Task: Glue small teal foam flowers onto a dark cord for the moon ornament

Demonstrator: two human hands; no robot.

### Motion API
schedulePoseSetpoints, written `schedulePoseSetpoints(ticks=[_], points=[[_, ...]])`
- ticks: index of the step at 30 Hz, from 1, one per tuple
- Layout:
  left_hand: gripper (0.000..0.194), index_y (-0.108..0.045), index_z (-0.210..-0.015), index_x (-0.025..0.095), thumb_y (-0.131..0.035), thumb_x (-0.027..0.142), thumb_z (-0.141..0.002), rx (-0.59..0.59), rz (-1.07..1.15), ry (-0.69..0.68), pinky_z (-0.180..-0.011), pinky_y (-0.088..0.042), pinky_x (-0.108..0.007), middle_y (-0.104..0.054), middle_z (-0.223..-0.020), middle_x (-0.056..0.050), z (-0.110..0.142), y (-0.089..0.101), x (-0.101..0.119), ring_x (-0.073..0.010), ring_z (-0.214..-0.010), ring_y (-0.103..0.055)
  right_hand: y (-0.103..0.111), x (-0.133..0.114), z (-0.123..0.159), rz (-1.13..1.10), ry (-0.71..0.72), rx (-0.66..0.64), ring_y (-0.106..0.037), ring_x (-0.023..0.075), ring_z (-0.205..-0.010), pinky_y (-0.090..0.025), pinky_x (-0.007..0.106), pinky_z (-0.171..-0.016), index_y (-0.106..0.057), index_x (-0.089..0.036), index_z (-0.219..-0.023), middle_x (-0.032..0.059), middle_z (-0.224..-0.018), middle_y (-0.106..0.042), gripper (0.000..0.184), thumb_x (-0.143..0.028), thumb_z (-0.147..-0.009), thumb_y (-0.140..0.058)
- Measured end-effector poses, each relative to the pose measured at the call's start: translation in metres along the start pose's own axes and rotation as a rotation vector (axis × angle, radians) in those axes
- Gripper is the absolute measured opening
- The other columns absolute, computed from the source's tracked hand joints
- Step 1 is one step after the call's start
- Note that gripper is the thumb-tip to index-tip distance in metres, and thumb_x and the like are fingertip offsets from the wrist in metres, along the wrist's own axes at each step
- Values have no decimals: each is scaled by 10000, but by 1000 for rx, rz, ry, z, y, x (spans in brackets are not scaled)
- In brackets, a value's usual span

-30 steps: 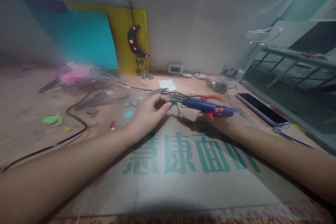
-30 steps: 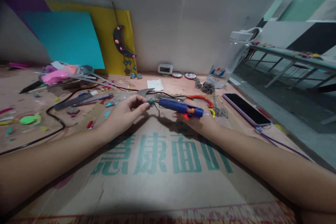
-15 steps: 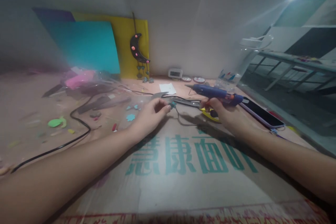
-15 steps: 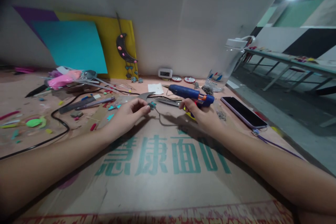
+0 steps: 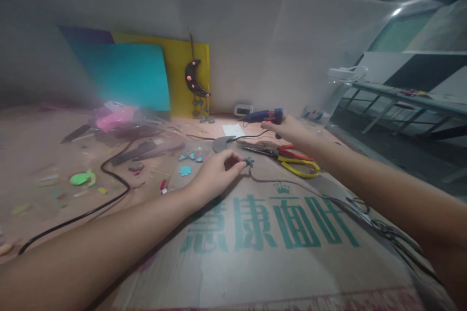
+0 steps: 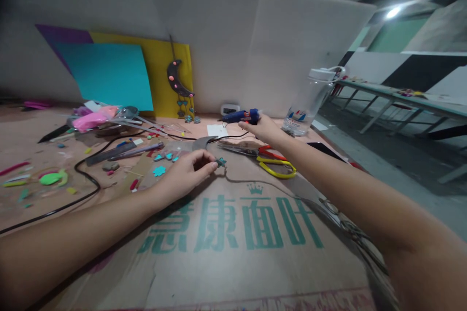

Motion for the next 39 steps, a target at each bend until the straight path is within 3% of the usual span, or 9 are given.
schedulePoseSetpoints(ticks=[5,11,20,22,25,28,31,35,39], points=[[172,-597,-857,172,-557,337,-882,1,69,5,-702,-439,-275,-669,-860,-25,-2,0,-3,-165,-787,-597,-29,25,-38,18,-30,-54,-644,185,-827,-509,288,-700,-682,-137,-1036,103,-978,-733,305,-381,-864,-620],[176,-601,-860,176,-559,345,-885,0,54,13,-698,-439,-273,-669,-852,-17,-2,-1,-6,-163,-787,-600,-47,31,-48,89,-32,-98,-643,184,-756,-501,292,-669,-672,-132,-978,112,-928,-738,269,-371,-883,-592],[173,-610,-855,169,-585,340,-879,23,95,38,-681,-443,-262,-672,-846,-14,-2,0,-7,-147,-753,-593,-9,17,-17,377,17,-66,-654,310,-910,-459,352,-773,-703,-155,-892,160,-911,-728,433,-461,-611,-825],[182,-603,-859,173,-586,353,-877,49,112,33,-693,-443,-268,-671,-853,-17,-3,1,-8,-154,-774,-599,-2,1,1,490,101,-60,-658,297,-877,-459,347,-751,-698,-168,-791,136,-837,-722,326,-466,-679,-767],[192,-598,-876,181,-577,372,-886,89,108,5,-714,-443,-277,-670,-870,-18,-3,4,-9,-166,-816,-608,-3,-25,35,165,164,-78,-647,196,-750,-478,303,-652,-688,-184,-911,72,-881,-723,312,-471,-863,-575],[193,-601,-896,183,-566,373,-898,122,95,-11,-732,-444,-281,-669,-891,-19,-2,8,-8,-170,-847,-609,-26,-37,69,-403,8,-276,-593,105,-559,-497,274,-509,-609,-213,-1108,59,-1108,-692,340,-438,-852,-599],[188,-596,-908,180,-564,366,-902,150,95,-15,-745,-440,-282,-659,-895,-18,-1,10,-6,-167,-849,-599,-53,-38,93,-686,-144,-423,-593,86,-503,-515,269,-449,-504,-241,-1203,79,-1209,-647,443,-346,-807,-674],[178,-588,-903,181,-564,358,-904,173,98,-12,-742,-433,-279,-640,-868,-4,-1,11,-4,-155,-812,-586,-72,-30,100,-853,-189,-468,-653,129,-565,-570,292,-521,-455,-244,-1162,26,-952,-701,460,-289,-783,-711],[173,-590,-906,182,-567,353,-902,169,94,-1,-746,-429,-280,-634,-870,0,-1,11,-6,-153,-818,-583,-66,-26,95,-702,-66,-320,-605,118,-535,-487,226,-488,-524,-205,-1001,-42,-646,-625,267,-288,-808,-688]])
Point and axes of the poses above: each hand's wrist, its own z-axis away from the middle knuckle, its own y-axis out of the back of the hand, x = y × z, the point moved 5 cm from there along -z, towards the middle knuckle
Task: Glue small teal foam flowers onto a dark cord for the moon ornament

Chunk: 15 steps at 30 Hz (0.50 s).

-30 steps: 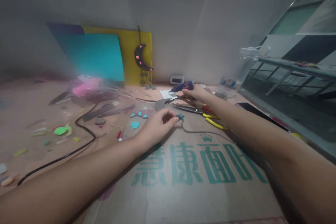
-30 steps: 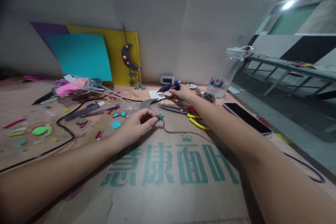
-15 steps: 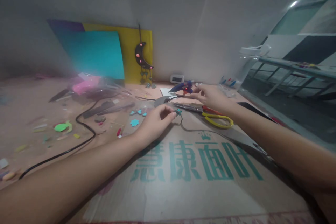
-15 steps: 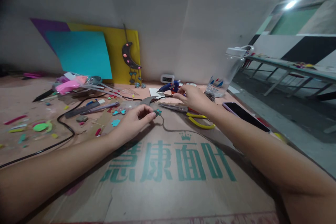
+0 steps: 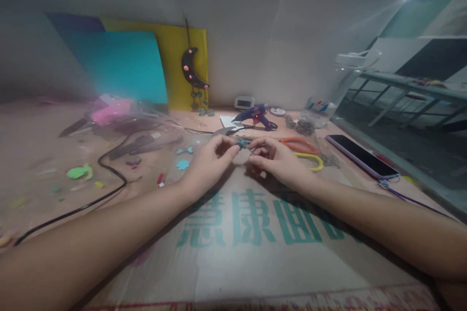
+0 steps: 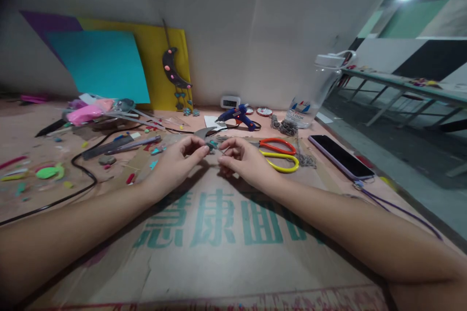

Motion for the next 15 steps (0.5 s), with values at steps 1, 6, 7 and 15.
schedulePoseSetpoints(ticks=[1,6,7,15], points=[[171,-591,-904,182,-568,351,-902,-5,-3,3,-749,-428,-281,-634,-872,0,0,0,0,-154,-822,-583,3,-3,1,73,49,39,-577,108,-517,-460,220,-474,-549,-196,-954,-43,-633,-611,208,-298,-821,-674],[174,-599,-909,184,-570,356,-900,-32,-36,3,-762,-431,-296,-645,-889,-6,-1,-1,-1,-163,-835,-588,8,-24,9,481,323,160,-517,102,-542,-411,234,-518,-639,-181,-804,-28,-622,-591,113,-273,-868,-623],[177,-601,-912,185,-570,359,-900,-33,-45,3,-763,-432,-298,-647,-892,-7,-1,-1,-1,-165,-835,-589,8,-27,12,540,383,165,-517,103,-550,-408,234,-530,-644,-182,-803,-24,-629,-599,112,-257,-879,-610],[180,-602,-907,187,-568,363,-900,-50,-61,-18,-754,-434,-289,-645,-865,-4,1,-2,1,-161,-816,-592,6,-32,18,757,641,158,-571,120,-644,-441,232,-597,-621,-177,-899,15,-759,-657,74,-223,-926,-570]])
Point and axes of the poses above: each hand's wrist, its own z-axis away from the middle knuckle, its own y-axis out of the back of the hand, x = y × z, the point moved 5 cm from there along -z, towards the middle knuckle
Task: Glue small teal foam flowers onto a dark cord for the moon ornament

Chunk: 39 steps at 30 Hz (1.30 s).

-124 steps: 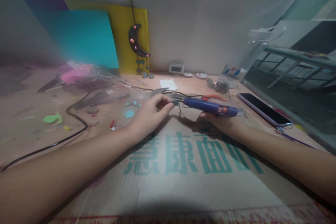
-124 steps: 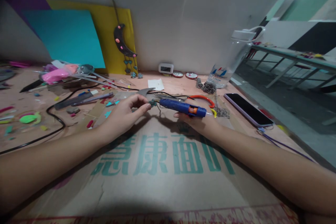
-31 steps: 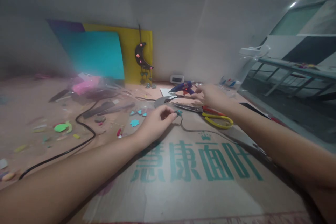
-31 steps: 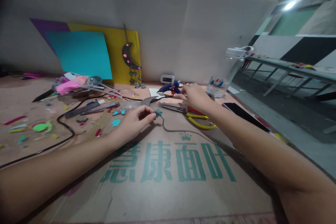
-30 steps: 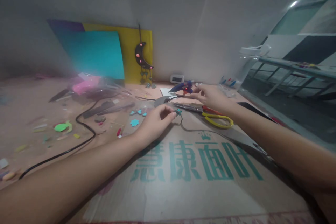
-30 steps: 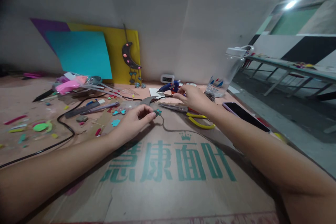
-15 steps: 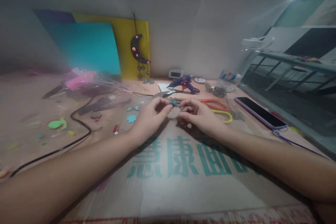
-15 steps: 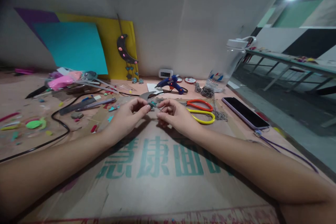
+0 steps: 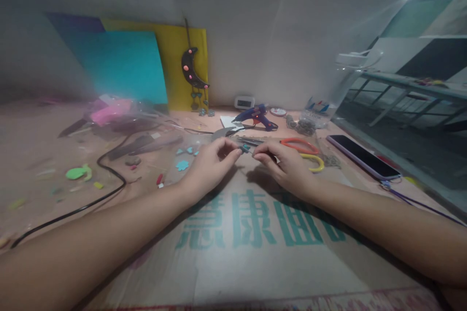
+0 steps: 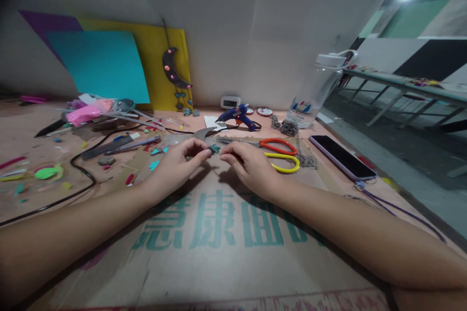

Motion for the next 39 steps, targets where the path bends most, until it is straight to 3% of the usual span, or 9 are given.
schedulePoseSetpoints(ticks=[5,9,14,19,25,32,39], points=[[183,-596,-909,187,-562,367,-905,-15,7,-12,-751,-432,-289,-643,-868,-6,0,-1,1,-162,-820,-593,-2,3,1,87,58,39,-502,114,-587,-423,236,-556,-611,-168,-1020,-14,-702,-575,174,-228,-867,-670],[175,-595,-897,182,-569,355,-899,-22,6,-1,-744,-426,-285,-638,-864,-5,0,-1,4,-158,-817,-581,1,0,0,102,109,82,-527,118,-614,-422,252,-575,-627,-186,-927,26,-793,-662,45,-226,-920,-608],[159,-598,-884,176,-568,331,-901,-55,-1,-15,-726,-423,-270,-635,-847,2,1,-3,8,-145,-795,-573,3,0,-1,114,110,59,-541,137,-629,-410,269,-582,-615,-192,-841,27,-741,-650,132,-274,-939,-585],[161,-611,-864,177,-568,328,-900,-98,-23,-41,-716,-431,-262,-647,-834,3,1,-6,9,-142,-781,-579,-1,8,2,35,-70,-5,-499,114,-529,-364,246,-516,-540,-203,-794,-27,-616,-580,195,-322,-948,-558],[176,-609,-864,171,-584,345,-882,-138,41,-16,-720,-454,-274,-661,-845,-12,0,-10,4,-148,-773,-596,-9,9,3,-249,-237,-88,-531,100,-503,-407,230,-522,-479,-210,-751,-41,-595,-579,257,-320,-982,-463],[217,-656,-980,169,-583,349,-884,-215,99,-7,-686,-474,-265,-701,-894,-39,2,-14,3,-155,-774,-626,-14,7,4,-359,-297,-131,-549,103,-475,-424,222,-481,-479,-212,-775,-40,-583,-597,234,-345,-967,-488],[254,-678,-934,166,-578,394,-885,-230,124,10,-645,-477,-253,-708,-843,-39,3,-14,4,-154,-739,-630,-15,7,5,-357,-322,-139,-546,111,-465,-424,223,-464,-476,-216,-778,-42,-557,-581,220,-331,-966,-481]])
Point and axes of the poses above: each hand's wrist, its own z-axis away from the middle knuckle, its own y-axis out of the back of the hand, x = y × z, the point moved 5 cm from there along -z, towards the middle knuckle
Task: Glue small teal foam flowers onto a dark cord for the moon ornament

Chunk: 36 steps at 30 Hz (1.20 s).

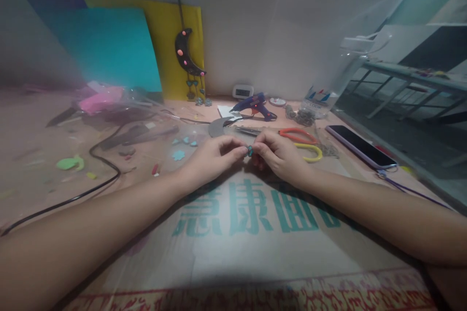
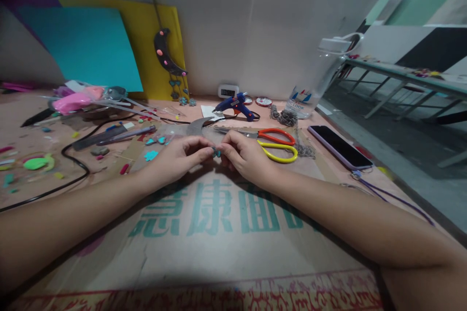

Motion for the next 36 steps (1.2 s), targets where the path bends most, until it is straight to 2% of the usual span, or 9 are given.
schedulePoseSetpoints(ticks=[7,13,16,18,20,23,26,32,36], points=[[284,-692,-880,165,-563,418,-887,17,-60,25,-572,-440,-239,-672,-721,-28,1,1,3,-154,-681,-603,0,-1,0,53,40,-18,-541,104,-480,-408,220,-480,-492,-209,-786,-40,-580,-590,226,-344,-967,-480],[268,-677,-853,173,-562,413,-884,71,-80,38,-599,-448,-254,-662,-717,-22,1,4,3,-158,-686,-597,7,-8,0,263,203,51,-501,108,-576,-391,226,-536,-567,-191,-878,-21,-672,-580,121,-307,-895,-598],[278,-686,-884,186,-555,431,-889,105,-75,38,-632,-461,-267,-663,-708,-15,0,7,1,-162,-690,-602,7,-9,2,350,310,62,-489,116,-587,-404,237,-545,-585,-185,-1025,-21,-699,-561,225,-308,-853,-663],[274,-689,-901,195,-556,434,-891,125,-76,44,-655,-466,-272,-669,-717,-10,0,9,-1,-161,-694,-606,7,-10,4,410,393,95,-511,128,-626,-425,254,-584,-582,-190,-1073,-2,-752,-581,233,-258,-860,-649],[272,-688,-896,197,-553,433,-894,133,-83,43,-672,-469,-274,-674,-727,-7,0,10,-1,-161,-701,-611,7,-11,4,455,440,139,-524,136,-648,-430,268,-608,-592,-202,-1040,13,-782,-603,156,-210,-885,-610],[277,-685,-884,192,-547,432,-897,127,-91,27,-682,-474,-277,-680,-734,-11,0,10,0,-163,-709,-615,8,-12,3,470,468,173,-536,142,-654,-427,277,-618,-614,-205,-926,19,-758,-611,44,-195,-921,-572],[280,-684,-883,190,-548,435,-896,122,-95,23,-683,-477,-277,-683,-728,-10,0,10,0,-161,-701,-614,9,-14,1,464,478,169,-546,145,-657,-430,281,-625,-623,-200,-859,21,-730,-605,98,-221,-936,-566],[288,-685,-905,199,-541,448,-907,122,-87,14,-697,-476,-274,-690,-740,-5,1,9,0,-152,-692,-614,10,-10,1,494,427,194,-541,150,-649,-430,283,-605,-622,-198,-998,27,-779,-631,121,-255,-893,-642],[279,-685,-909,195,-541,434,-909,120,-98,16,-711,-482,-277,-699,-753,-9,0,9,0,-160,-715,-625,10,-12,0,478,435,177,-534,143,-640,-426,283,-611,-628,-198,-885,25,-741,-623,59,-229,-919,-591]])
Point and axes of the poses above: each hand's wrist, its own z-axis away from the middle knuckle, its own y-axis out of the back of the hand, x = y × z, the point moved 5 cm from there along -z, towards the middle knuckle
